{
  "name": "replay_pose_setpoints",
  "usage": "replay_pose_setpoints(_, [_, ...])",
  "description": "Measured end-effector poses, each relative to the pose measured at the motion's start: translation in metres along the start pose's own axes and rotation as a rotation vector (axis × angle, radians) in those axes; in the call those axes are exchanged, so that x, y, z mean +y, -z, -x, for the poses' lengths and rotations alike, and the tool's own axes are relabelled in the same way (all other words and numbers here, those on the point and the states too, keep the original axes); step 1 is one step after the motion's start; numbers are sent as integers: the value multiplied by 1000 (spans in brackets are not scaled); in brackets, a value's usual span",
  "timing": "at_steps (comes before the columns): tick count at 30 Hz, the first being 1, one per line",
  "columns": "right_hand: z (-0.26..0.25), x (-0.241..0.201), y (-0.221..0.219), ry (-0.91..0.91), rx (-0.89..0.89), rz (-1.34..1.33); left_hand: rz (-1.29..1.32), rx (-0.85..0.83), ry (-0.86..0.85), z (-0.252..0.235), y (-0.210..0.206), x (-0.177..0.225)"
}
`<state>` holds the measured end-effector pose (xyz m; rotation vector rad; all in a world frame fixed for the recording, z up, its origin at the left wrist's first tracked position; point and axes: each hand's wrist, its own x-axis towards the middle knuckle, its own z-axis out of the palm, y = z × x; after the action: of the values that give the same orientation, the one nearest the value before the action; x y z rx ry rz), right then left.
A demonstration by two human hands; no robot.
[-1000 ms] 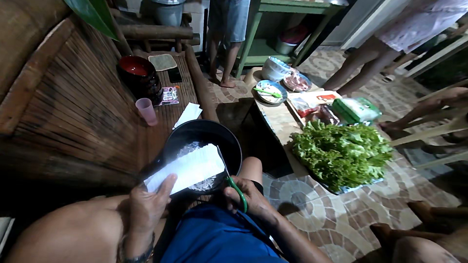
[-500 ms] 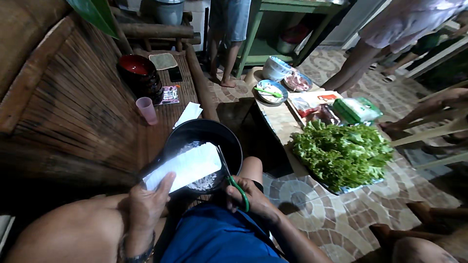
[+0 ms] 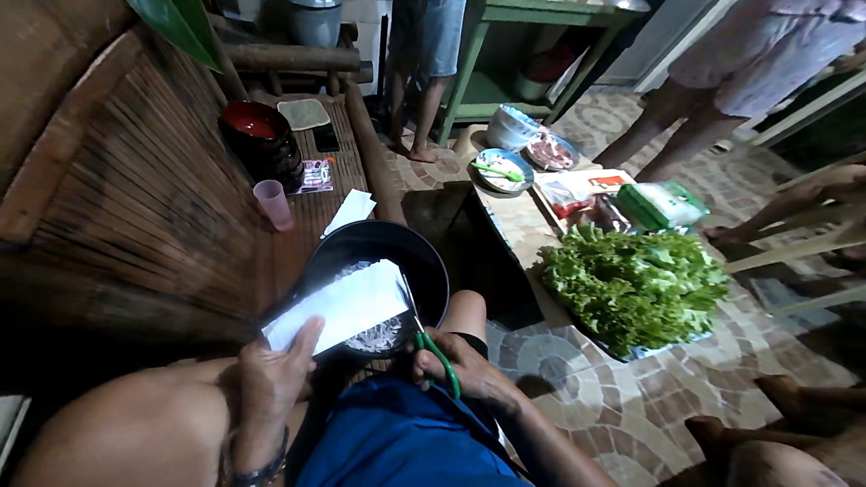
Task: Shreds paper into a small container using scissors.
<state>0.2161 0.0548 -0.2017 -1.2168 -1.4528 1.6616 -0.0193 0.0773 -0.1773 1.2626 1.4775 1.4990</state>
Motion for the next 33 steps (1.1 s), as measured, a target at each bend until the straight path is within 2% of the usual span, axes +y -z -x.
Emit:
replay_pose_setpoints(14, [2, 5, -6, 61, 113, -86, 27, 5, -49, -2, 1, -5])
replay_pose_setpoints(22, [-1, 2, -2, 31, 39, -34, 15, -25, -22, 1, 0, -3])
replay_pose_setpoints(33, [-2, 1, -4, 52, 113, -77, 17, -41, -74, 1, 1, -7])
